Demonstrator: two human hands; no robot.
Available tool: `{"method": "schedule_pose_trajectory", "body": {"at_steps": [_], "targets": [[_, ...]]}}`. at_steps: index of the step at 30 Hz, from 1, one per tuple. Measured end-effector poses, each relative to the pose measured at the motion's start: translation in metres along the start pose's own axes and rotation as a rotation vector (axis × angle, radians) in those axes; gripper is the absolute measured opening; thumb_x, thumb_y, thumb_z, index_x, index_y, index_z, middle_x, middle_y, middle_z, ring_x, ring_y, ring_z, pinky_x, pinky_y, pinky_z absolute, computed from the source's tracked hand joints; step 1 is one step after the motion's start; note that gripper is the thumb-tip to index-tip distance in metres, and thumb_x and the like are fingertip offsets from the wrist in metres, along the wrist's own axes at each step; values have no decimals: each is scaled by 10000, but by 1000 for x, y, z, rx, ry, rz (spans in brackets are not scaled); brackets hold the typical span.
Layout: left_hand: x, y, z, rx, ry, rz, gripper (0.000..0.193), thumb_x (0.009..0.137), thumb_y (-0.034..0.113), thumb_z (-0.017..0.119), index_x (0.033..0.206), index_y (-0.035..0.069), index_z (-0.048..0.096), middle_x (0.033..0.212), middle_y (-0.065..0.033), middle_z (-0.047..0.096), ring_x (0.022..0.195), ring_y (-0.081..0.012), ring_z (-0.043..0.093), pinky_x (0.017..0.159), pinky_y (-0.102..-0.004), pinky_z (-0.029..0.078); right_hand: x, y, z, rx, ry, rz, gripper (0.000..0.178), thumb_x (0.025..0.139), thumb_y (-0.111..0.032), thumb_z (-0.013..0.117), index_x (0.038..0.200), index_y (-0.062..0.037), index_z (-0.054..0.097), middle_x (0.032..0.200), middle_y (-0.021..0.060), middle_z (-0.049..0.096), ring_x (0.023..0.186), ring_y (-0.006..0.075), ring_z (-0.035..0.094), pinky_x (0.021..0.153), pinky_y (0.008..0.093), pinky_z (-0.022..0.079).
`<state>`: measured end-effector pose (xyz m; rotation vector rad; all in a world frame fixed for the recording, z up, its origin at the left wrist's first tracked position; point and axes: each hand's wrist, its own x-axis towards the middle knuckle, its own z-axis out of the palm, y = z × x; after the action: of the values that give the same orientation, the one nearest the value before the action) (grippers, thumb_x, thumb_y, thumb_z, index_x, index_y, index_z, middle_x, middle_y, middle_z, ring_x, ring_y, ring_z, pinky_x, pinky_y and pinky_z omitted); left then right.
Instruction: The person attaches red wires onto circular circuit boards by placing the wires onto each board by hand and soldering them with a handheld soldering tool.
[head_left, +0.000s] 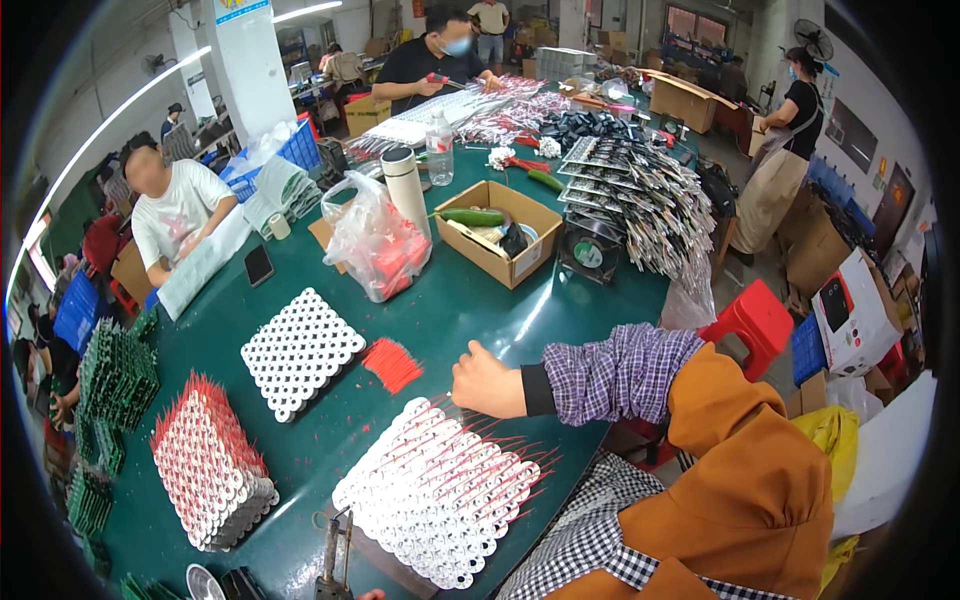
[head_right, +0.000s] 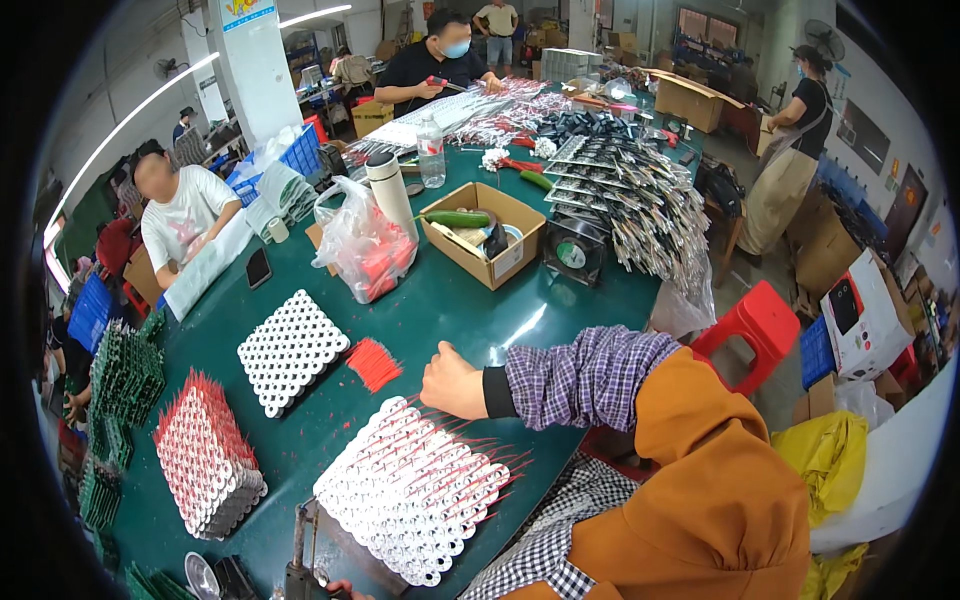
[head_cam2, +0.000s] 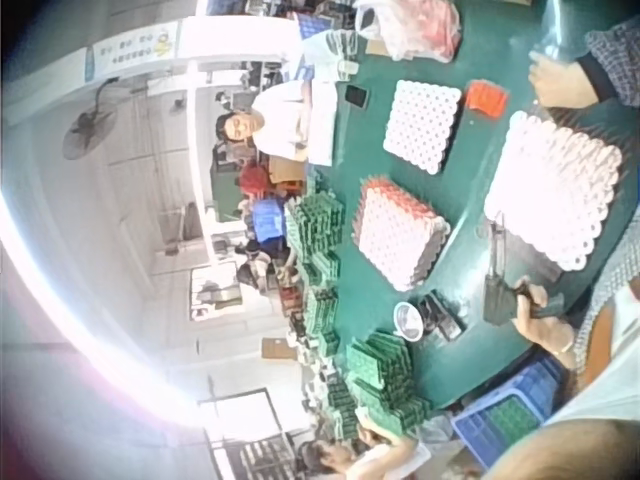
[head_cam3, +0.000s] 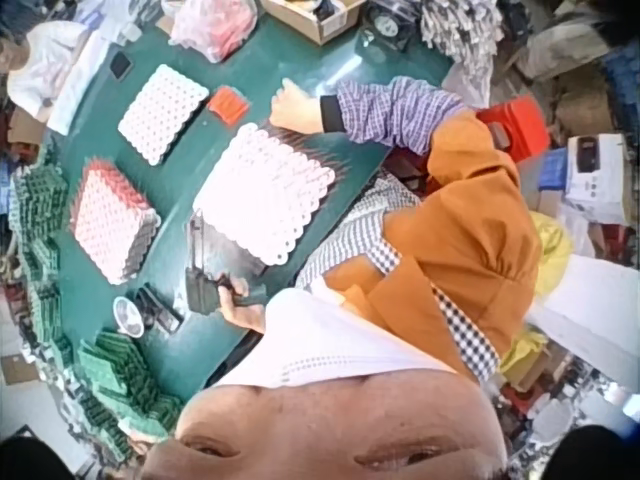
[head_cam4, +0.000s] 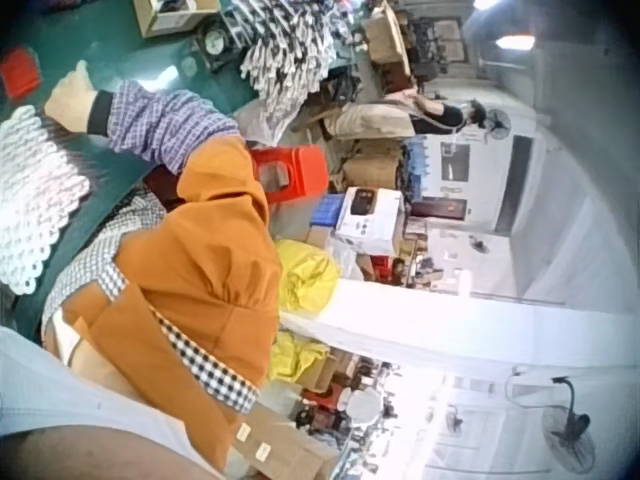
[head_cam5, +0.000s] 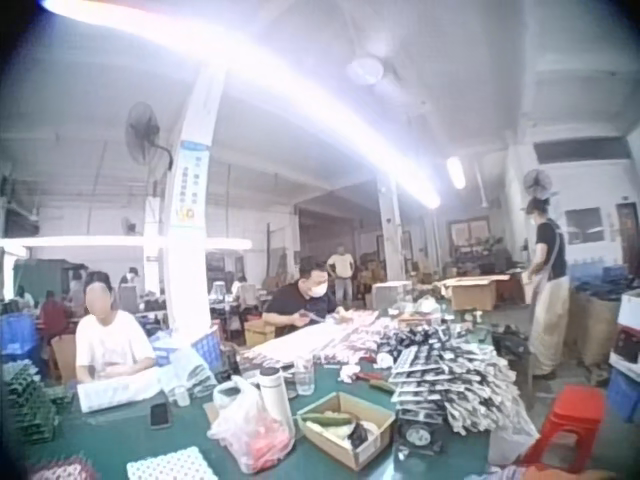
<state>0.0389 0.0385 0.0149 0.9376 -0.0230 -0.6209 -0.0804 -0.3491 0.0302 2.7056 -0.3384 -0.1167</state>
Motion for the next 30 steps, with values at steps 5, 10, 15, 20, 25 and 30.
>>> {"method": "schedule_pose_trajectory", "body": {"at_steps": [5, 10, 15, 20, 25, 30], "targets": [[4, 2, -8, -143, -83, -15, 326, 974, 240, 617, 1171, -20, 632, 975, -54, 623, 668, -134, 443, 607, -268, 347, -2, 4, -5, -53, -27, -36, 84, 747, -172, 698, 758, -99, 737, 770, 83, 647, 778, 245, 630, 817, 482, 419], [-11, 6, -20, -304, -350, -126, 297, 980, 233, 613, 1178, 13, 635, 1040, -39, 633, 656, -130, 428, 609, -270, 347, -1, -9, 1, -192, -18, -84, 122, 787, -213, 684, 779, -116, 757, 785, 82, 665, 803, 260, 631, 979, 670, 380], [-21, 2, -30, -321, -280, -145, 262, 987, 216, 606, 1176, 35, 631, 1139, -53, 641, 661, -122, 445, 619, -271, 370, 6, -7, -8, -203, -81, -128, 135, 810, -247, 679, 799, -149, 771, 779, 49, 672, 842, 260, 626, 1080, 798, 255], [-19, 4, -30, -342, -236, -162, 261, 981, 203, 604, 1171, 25, 621, 1114, -62, 638, 660, -117, 449, 609, -263, 372, 15, -13, -5, -267, -205, -158, 119, 804, -254, 689, 822, -179, 780, 765, 23, 674, 861, 254, 617, 1100, 792, 239], [-13, 5, -31, -289, -137, -175, 280, 957, 191, 617, 1175, 15, 604, 1084, -76, 630, 639, -115, 450, 585, -265, 367, 19, -9, -18, -223, -227, -186, 100, 795, -229, 685, 797, -162, 759, 764, 18, 662, 854, 251, 603, 1020, 726, 354], [7, 18, -15, -80, -67, -137, 356, 912, 177, 656, 1204, -21, 609, 1082, -132, 632, 593, -124, 450, 550, -271, 361, 44, -33, -53, 311, 466, -64, 11, 785, -106, 641, 786, -110, 651, 809, 31, 612, 835, 233, 577, 761, 443, 450]]}}
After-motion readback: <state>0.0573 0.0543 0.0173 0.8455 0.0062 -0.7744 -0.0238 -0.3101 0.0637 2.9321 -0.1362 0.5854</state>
